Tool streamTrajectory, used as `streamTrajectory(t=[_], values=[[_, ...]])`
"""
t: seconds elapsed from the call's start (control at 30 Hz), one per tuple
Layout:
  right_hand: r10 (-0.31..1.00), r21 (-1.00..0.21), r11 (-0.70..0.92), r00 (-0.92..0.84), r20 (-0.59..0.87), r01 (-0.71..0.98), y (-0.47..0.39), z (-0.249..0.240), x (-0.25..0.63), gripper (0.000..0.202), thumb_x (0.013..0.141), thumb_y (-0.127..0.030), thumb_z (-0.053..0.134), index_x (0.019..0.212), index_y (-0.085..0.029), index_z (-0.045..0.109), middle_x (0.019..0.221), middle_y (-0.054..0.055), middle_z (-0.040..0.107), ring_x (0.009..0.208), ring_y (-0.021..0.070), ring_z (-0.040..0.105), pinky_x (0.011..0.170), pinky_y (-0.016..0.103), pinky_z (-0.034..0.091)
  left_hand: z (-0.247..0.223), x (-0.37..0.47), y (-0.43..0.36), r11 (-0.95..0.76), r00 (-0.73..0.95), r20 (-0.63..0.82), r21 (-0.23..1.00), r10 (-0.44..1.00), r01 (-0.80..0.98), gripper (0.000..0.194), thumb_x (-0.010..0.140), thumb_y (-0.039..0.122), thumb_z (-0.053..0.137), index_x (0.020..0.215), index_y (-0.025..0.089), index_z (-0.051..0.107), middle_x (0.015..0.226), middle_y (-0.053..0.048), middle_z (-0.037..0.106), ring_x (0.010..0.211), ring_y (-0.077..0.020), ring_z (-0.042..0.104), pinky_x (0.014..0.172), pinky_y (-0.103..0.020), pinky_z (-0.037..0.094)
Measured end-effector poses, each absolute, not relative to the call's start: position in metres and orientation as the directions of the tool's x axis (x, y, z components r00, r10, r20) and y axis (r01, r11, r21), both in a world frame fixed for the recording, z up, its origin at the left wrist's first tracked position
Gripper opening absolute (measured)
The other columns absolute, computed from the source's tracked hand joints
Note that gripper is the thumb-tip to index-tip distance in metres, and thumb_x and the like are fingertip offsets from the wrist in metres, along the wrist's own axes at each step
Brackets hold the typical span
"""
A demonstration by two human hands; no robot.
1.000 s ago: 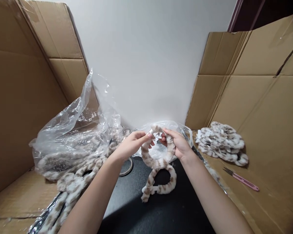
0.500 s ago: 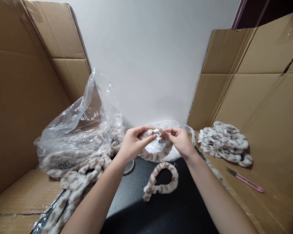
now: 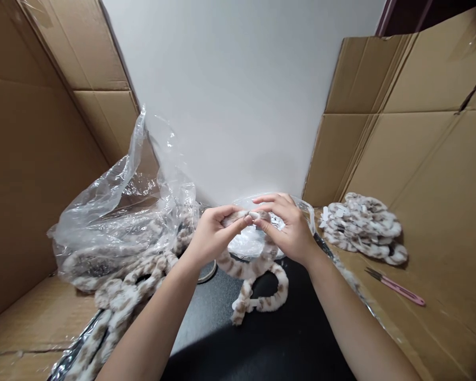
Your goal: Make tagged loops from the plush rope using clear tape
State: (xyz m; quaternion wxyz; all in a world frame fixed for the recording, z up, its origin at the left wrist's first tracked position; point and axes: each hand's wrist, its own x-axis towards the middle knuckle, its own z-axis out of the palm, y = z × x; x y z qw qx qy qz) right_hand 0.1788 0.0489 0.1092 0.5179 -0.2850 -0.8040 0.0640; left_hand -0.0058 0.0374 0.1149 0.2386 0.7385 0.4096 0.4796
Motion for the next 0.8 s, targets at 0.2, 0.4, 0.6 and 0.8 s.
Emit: streamTrajectory(t=[0.2,0.4,0.6,0.8], values=[[0.572,-0.414,0.803,-0.355,0.74,0.429,0.0514,0.1087,0.1808,0.011,0.093,-0.028,0.053,0.092,-0.023,0.063,0.103,0.006,0.068,0.102,0.0243,0.055,0.09,0.042,0.041,0.116,-0.0101,0.0369,-0.599,0.24,0.549,0.724,0.8,0.341,0.029,0.077,0.035,0.072,0.097,0.014,0.068,0.08,-0.004,0.068,0.068,-0.0126,0.057,0.06,-0.022,0.044],[0.55,-0.367,0.816,-0.404,0.731,0.447,0.0473,0.1091,0.1798,0.013,0.094,-0.023,0.049,0.087,-0.021,0.059,0.098,0.006,0.065,0.097,0.0223,0.053,0.087,0.039,0.04,0.1176,-0.0056,0.0308,-0.669,0.245,0.64,0.587,0.729,0.457,0.02,0.081,0.033,0.069,0.091,0.017,0.071,0.064,0.001,0.058,0.059,-0.0092,0.047,0.055,-0.021,0.038],[0.531,-0.331,0.821,-0.409,0.742,0.465,0.045,0.1092,0.1778,0.012,0.092,-0.021,0.05,0.084,-0.02,0.059,0.094,0.005,0.065,0.095,0.0217,0.052,0.087,0.039,0.039,0.1138,-0.004,0.0305,-0.709,0.251,0.685,0.545,0.684,0.447,0.016,0.084,0.031,0.066,0.085,0.015,0.07,0.062,0.001,0.058,0.054,-0.0074,0.041,0.05,-0.02,0.034],[0.395,-0.193,0.849,-0.347,0.851,0.492,0.0434,0.1093,0.1833,0.008,0.09,-0.021,0.058,0.092,-0.023,0.066,0.096,0.003,0.068,0.097,0.0214,0.054,0.087,0.039,0.04,0.1188,-0.0078,0.0292,-0.613,0.227,0.57,0.723,0.79,0.317,0.022,0.08,0.035,0.069,0.083,0.014,0.062,0.069,-0.001,0.061,0.056,-0.0075,0.049,0.049,-0.017,0.037]])
